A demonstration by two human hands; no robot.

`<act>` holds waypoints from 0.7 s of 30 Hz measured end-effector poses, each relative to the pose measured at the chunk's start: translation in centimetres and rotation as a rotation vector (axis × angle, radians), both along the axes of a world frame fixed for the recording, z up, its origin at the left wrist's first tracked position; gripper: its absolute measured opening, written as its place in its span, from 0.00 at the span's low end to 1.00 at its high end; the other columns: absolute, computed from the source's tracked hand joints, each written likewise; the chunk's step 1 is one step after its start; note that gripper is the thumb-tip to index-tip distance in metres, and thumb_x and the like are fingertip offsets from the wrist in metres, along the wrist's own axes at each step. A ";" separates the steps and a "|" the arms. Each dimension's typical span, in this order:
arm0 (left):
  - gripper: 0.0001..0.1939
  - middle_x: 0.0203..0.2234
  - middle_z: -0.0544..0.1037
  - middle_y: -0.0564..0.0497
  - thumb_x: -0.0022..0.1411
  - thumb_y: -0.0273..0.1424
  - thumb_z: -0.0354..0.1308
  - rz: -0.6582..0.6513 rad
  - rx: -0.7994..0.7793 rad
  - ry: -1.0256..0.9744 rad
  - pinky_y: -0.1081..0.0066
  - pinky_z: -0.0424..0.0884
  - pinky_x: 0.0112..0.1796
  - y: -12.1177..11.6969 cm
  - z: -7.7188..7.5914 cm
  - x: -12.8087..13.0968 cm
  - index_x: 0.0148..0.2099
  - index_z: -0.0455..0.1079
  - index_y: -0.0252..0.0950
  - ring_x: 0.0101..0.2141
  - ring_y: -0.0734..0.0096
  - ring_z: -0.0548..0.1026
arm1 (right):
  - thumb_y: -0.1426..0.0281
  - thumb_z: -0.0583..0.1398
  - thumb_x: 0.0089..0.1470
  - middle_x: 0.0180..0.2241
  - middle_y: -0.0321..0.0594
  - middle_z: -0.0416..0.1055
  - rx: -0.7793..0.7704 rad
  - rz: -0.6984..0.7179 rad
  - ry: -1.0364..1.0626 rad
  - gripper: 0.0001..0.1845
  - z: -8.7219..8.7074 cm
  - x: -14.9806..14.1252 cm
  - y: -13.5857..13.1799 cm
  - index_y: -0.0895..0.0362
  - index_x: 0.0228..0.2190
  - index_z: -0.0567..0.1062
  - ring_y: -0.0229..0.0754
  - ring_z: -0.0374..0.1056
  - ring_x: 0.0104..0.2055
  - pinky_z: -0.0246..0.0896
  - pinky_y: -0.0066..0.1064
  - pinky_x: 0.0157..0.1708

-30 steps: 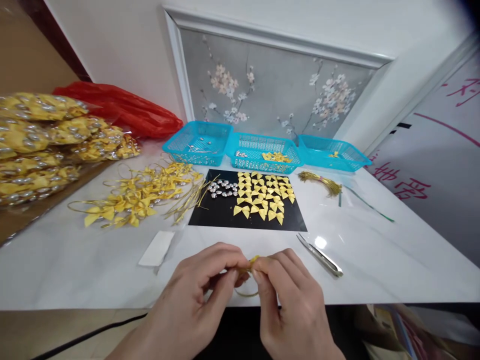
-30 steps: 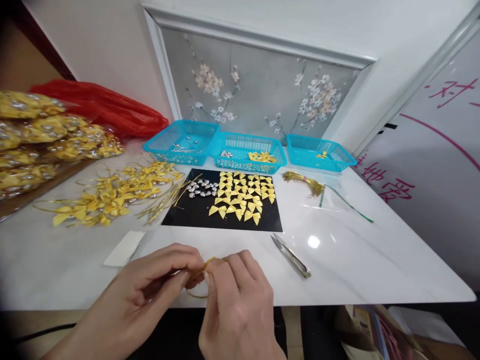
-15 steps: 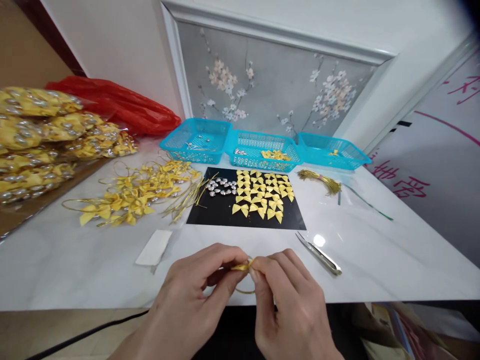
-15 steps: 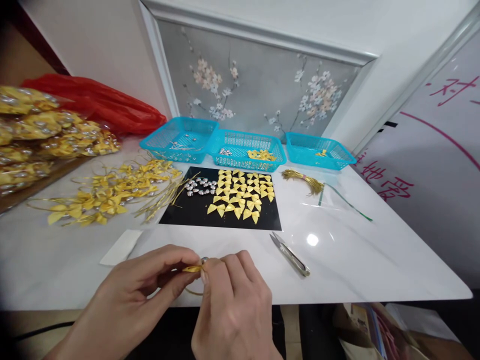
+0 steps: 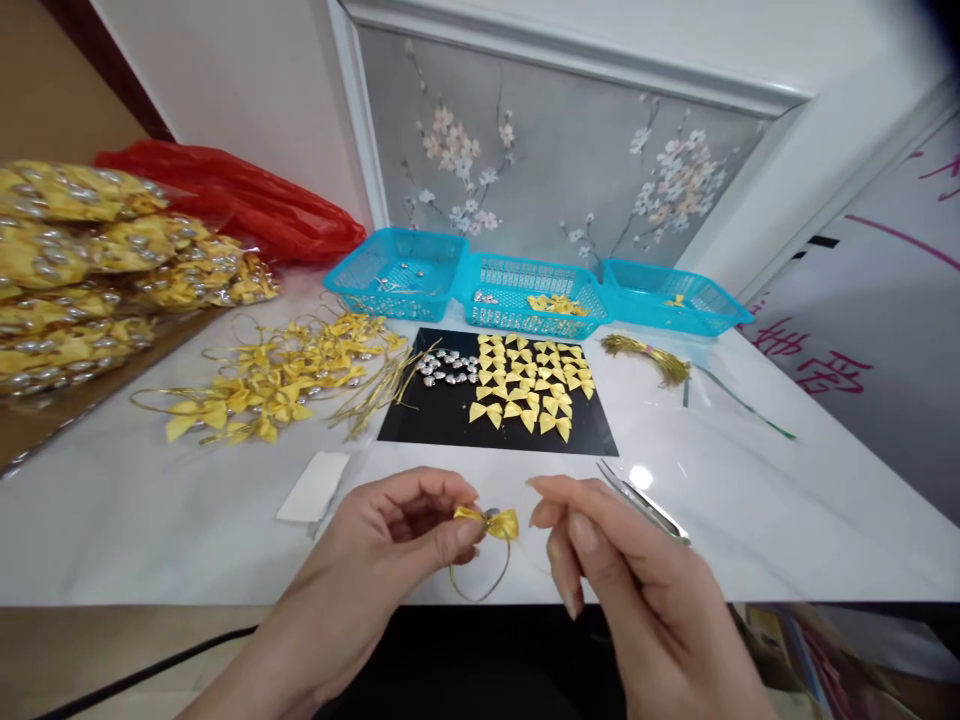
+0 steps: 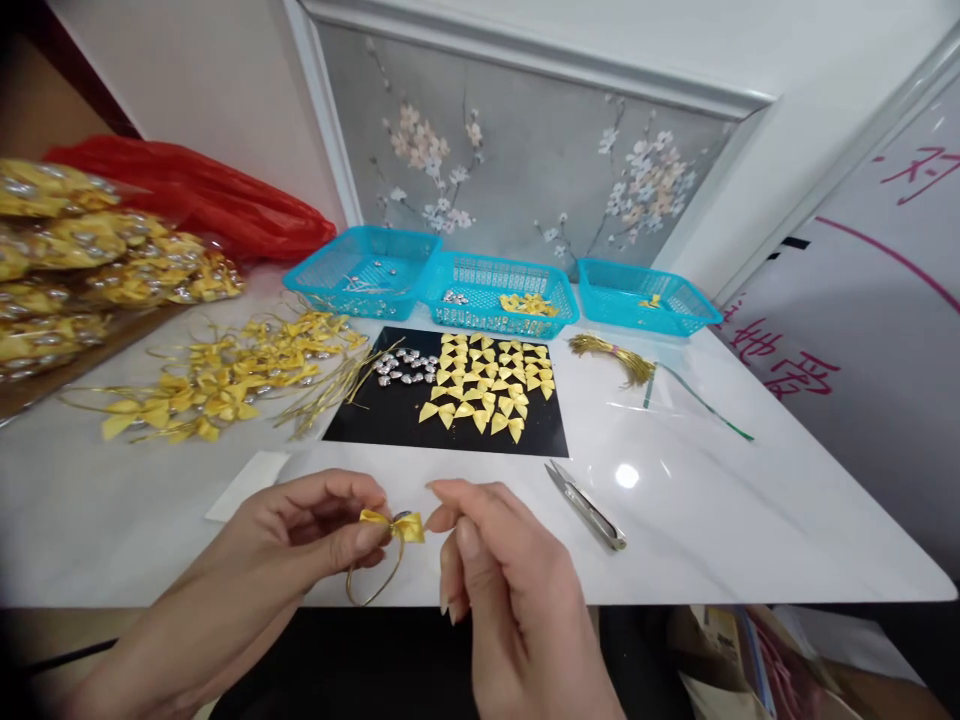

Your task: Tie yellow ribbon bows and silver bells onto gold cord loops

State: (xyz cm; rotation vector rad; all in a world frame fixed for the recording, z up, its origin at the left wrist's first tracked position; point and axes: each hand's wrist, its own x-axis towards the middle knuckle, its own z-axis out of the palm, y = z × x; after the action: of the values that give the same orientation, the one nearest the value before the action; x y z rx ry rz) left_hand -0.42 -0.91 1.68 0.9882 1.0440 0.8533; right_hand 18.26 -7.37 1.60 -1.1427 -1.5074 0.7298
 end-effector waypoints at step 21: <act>0.02 0.21 0.79 0.54 0.43 0.28 0.70 -0.079 0.042 0.103 0.73 0.68 0.28 0.4 -0.3 0.2 0.24 0.79 0.37 0.24 0.71 0.73 | 0.73 0.53 0.65 0.25 0.30 0.73 0.206 0.122 -0.118 0.12 0.2 -4.3 1.7 0.50 0.32 0.73 0.34 0.72 0.28 0.71 0.24 0.29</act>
State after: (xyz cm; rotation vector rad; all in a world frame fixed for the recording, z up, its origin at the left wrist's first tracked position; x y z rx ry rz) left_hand -0.21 -0.56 1.38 1.1119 1.0708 0.7684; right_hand 13.93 -5.63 1.76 -0.9586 -1.7213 0.5814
